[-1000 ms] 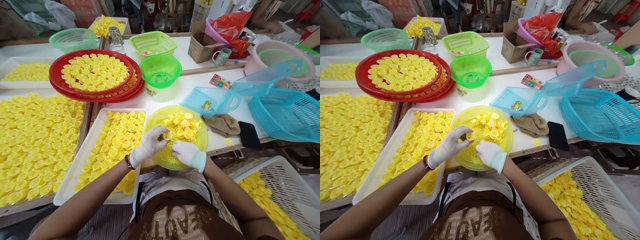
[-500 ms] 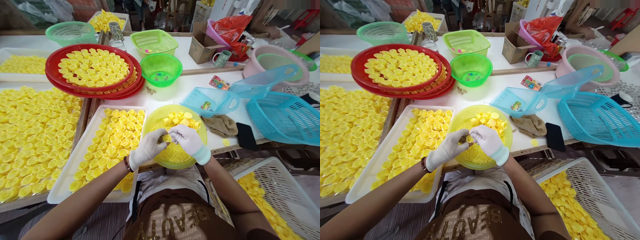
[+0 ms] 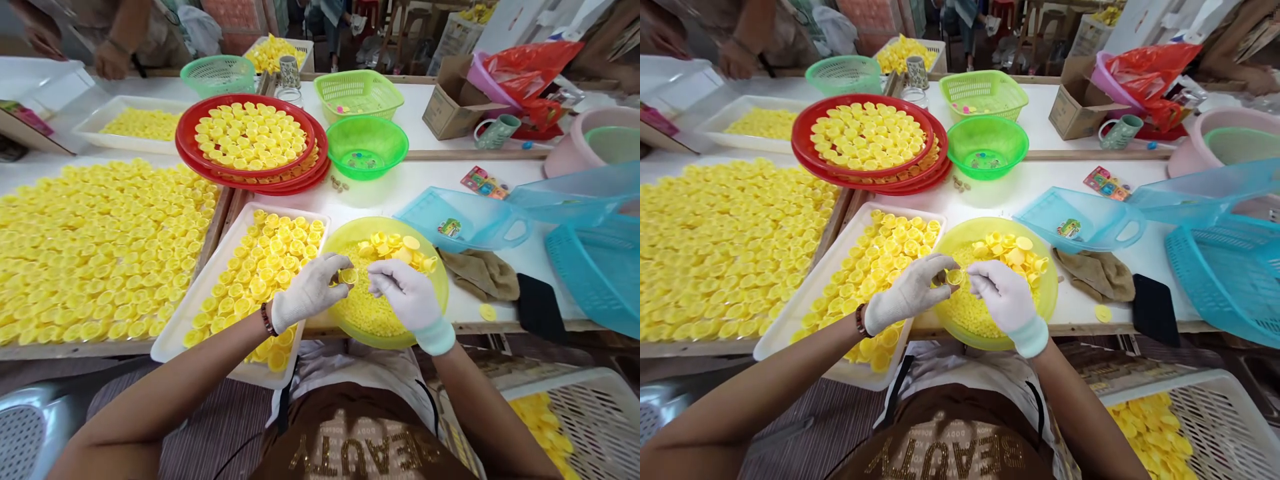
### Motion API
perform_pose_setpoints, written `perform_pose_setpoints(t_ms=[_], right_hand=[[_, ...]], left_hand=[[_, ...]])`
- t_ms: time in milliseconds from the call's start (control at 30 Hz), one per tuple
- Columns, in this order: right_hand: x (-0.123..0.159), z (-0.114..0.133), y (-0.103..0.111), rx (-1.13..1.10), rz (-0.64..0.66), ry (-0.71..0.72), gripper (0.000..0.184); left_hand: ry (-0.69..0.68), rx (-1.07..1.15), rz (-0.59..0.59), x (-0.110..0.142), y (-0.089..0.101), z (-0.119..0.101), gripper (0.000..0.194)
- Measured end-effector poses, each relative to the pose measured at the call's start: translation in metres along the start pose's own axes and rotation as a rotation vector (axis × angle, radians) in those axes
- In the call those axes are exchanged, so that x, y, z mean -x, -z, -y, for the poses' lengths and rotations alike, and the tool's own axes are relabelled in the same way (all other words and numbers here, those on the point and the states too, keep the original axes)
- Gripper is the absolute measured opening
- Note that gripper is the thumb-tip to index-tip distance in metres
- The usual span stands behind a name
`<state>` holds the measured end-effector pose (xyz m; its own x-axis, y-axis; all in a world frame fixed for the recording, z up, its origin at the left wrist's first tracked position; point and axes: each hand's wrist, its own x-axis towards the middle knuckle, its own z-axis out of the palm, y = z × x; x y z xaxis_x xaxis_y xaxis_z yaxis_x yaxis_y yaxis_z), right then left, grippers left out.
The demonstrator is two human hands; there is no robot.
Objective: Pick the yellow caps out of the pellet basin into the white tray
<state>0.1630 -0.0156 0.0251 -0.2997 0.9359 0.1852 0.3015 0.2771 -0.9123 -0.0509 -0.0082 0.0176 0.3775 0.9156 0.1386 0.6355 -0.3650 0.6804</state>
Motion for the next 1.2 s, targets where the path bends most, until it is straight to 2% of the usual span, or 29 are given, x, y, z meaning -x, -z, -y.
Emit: perform_pose_setpoints(t_ms=[100, 167, 233, 300, 367, 433, 500, 567, 667, 767, 900, 1067, 1200], right_hand=[[-0.011, 0.010, -0.011, 0.071, -0.001, 0.132, 0.017], [-0.014, 0.011, -0.014, 0.107, -0.013, 0.172, 0.017], [-0.010, 0.006, -0.011, 0.122, -0.049, 0.151, 0.018], [-0.002, -0.004, -0.004, 0.142, -0.070, 0.096, 0.019], [0.010, -0.017, 0.005, 0.186, -0.056, 0.043, 0.019], [0.021, -0.030, 0.012, 0.237, -0.031, 0.000, 0.019], [0.031, -0.040, 0.016, 0.273, -0.009, -0.030, 0.019], [0.038, -0.046, 0.015, 0.297, 0.010, -0.038, 0.019], [0.044, -0.046, 0.008, 0.310, 0.037, -0.033, 0.018], [0.046, -0.043, 0.002, 0.301, 0.075, -0.019, 0.019], [0.038, -0.043, 0.000, 0.346, 0.189, -0.025, 0.020], [0.003, -0.035, -0.009, 0.543, 0.356, -0.034, 0.023], [-0.025, -0.024, -0.025, 0.781, 0.472, -0.160, 0.029]], left_hand=[[0.001, -0.001, 0.040, 0.004, -0.007, -0.003, 0.022], [0.001, 0.026, 0.045, 0.006, -0.008, -0.007, 0.022], [0.000, 0.047, 0.014, 0.009, 0.000, -0.008, 0.025], [0.015, 0.011, -0.074, 0.013, 0.019, -0.002, 0.026], [0.068, -0.097, -0.217, 0.016, 0.047, 0.013, 0.025], [0.149, -0.228, -0.343, 0.019, 0.075, 0.038, 0.026], [0.236, -0.320, -0.369, 0.020, 0.096, 0.070, 0.032], [0.359, -0.387, -0.357, 0.018, 0.107, 0.102, 0.034], [0.495, -0.369, -0.257, 0.012, 0.107, 0.139, 0.031], [0.496, -0.331, -0.212, 0.006, 0.100, 0.154, 0.029], [0.465, -0.325, -0.190, 0.003, 0.100, 0.151, 0.035], [0.478, -0.427, -0.164, 0.002, 0.106, 0.145, 0.041], [0.511, -0.466, -0.114, -0.005, 0.102, 0.149, 0.037]])
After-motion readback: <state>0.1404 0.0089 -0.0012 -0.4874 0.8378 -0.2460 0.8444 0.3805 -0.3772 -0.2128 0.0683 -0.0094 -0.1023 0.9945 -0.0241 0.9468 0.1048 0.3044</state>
